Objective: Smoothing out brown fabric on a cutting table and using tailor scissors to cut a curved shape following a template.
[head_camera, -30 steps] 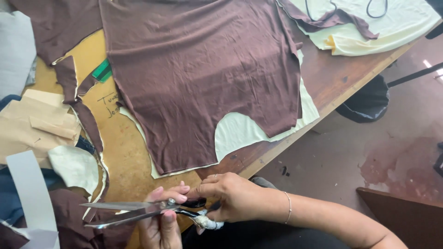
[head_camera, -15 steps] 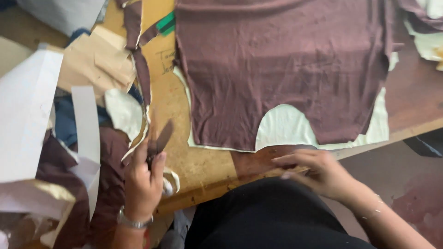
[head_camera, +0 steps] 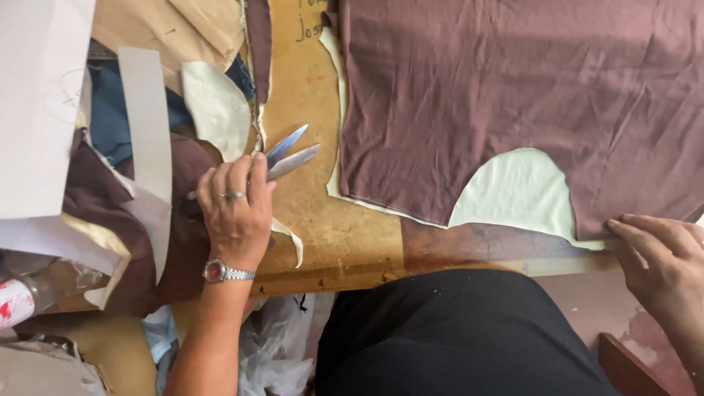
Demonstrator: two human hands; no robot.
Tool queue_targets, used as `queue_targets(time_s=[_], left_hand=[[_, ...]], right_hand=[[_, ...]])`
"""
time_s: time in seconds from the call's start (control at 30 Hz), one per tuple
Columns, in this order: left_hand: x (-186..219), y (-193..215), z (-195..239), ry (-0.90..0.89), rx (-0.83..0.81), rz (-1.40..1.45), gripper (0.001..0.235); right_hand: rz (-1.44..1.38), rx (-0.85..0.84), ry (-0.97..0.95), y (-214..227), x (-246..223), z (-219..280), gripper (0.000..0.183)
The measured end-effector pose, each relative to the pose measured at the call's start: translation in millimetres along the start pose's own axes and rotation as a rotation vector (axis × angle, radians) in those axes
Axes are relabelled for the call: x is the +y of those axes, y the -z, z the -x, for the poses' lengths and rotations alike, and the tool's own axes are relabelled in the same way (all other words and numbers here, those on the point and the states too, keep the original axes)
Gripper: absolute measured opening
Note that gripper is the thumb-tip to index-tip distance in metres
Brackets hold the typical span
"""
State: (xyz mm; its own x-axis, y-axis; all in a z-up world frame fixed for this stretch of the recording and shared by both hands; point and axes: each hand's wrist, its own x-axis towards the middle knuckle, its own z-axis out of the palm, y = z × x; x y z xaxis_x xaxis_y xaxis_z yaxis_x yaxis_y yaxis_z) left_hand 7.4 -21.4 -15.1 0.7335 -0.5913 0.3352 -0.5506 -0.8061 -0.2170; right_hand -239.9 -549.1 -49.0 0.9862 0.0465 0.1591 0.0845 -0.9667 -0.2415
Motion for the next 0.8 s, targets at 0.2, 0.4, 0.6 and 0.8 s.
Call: queue_targets(time_s=[0.2,0.4,0.6,0.8], left_hand=[[97.1,-6.8,-41.8,-0.383,0.182,0.628,0.017],[128.8,-3.3,-70.6,-0.483,0.248,0.594,0.020],[127.1,-13.8,-62.2,-0.309,-0.034,0.816,0.024],[126.7,-18.5,-69.0,-0.383,-0.010,0.755,0.030]], right_hand=[[-0.087,-0.090,-0.024,3.4,19.9,-4.6,0.014],[-0.227,-0.243,-0.145,20.3,18.9,-27.1,0.011],[-0.296,-0.232,-0.273,16.5,10.7,-37.4,0.040],[-0.211,-0.197,0.382,5.1,-108.9,-154.2,0.023]])
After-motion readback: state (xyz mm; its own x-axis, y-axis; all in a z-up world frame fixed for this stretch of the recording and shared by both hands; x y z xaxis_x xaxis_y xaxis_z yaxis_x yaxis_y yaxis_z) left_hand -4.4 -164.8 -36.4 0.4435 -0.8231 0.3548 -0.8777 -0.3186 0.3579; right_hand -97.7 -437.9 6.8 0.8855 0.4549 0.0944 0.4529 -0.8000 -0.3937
